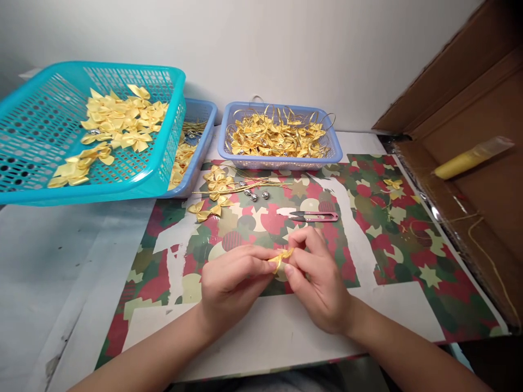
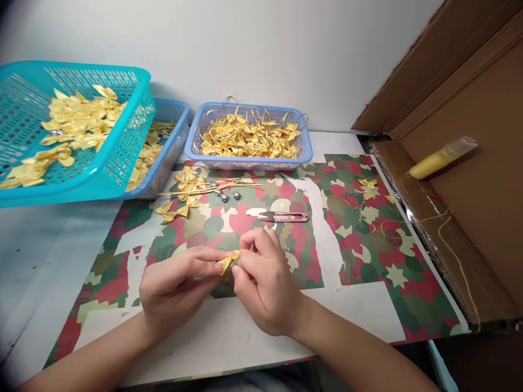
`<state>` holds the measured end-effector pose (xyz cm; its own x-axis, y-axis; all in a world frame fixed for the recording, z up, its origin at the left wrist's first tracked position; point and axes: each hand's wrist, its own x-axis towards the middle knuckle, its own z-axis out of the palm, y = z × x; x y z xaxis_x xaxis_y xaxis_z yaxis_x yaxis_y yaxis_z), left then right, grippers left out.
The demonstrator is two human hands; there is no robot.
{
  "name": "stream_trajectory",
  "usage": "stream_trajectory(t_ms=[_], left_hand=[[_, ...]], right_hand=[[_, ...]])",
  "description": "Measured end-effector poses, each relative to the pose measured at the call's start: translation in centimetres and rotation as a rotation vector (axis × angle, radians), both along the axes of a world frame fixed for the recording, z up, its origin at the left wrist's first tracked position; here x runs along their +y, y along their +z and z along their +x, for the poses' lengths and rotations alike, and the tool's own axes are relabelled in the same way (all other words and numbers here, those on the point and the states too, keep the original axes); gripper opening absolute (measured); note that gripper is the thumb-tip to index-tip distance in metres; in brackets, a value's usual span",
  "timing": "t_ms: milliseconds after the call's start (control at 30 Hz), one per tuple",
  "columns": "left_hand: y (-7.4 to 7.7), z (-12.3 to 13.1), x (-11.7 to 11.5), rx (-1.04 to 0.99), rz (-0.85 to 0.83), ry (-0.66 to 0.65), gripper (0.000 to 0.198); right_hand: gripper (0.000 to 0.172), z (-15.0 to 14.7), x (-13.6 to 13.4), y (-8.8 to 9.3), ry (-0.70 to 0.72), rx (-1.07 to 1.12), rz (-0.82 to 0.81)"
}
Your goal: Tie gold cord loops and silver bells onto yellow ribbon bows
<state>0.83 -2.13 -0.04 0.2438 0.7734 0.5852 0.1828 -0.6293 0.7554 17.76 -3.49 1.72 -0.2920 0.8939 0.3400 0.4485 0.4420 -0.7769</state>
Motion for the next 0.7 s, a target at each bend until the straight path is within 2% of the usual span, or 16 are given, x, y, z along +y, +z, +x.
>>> stream_trajectory(t_ms=[133,333,700], left_hand=[[0.0,0.0,-0.2,0.004,0.012,0.008,0.015],[0.0,0.0,-0.4,-0.011,0.013,0.002,0.018],[0.1,0.4,-0.4,-0.026,0.059,-0.011,0.02]], right_hand=[[0.023,-0.5,-0.3,-0.6,-0.068,-0.017,0.159],[0.02,-0.9,-0.6,-1.2,-0.12,-0.019,0.277],[0.018,-1.1,-0.7,-1.3,-0.129,-0.014,0.312]])
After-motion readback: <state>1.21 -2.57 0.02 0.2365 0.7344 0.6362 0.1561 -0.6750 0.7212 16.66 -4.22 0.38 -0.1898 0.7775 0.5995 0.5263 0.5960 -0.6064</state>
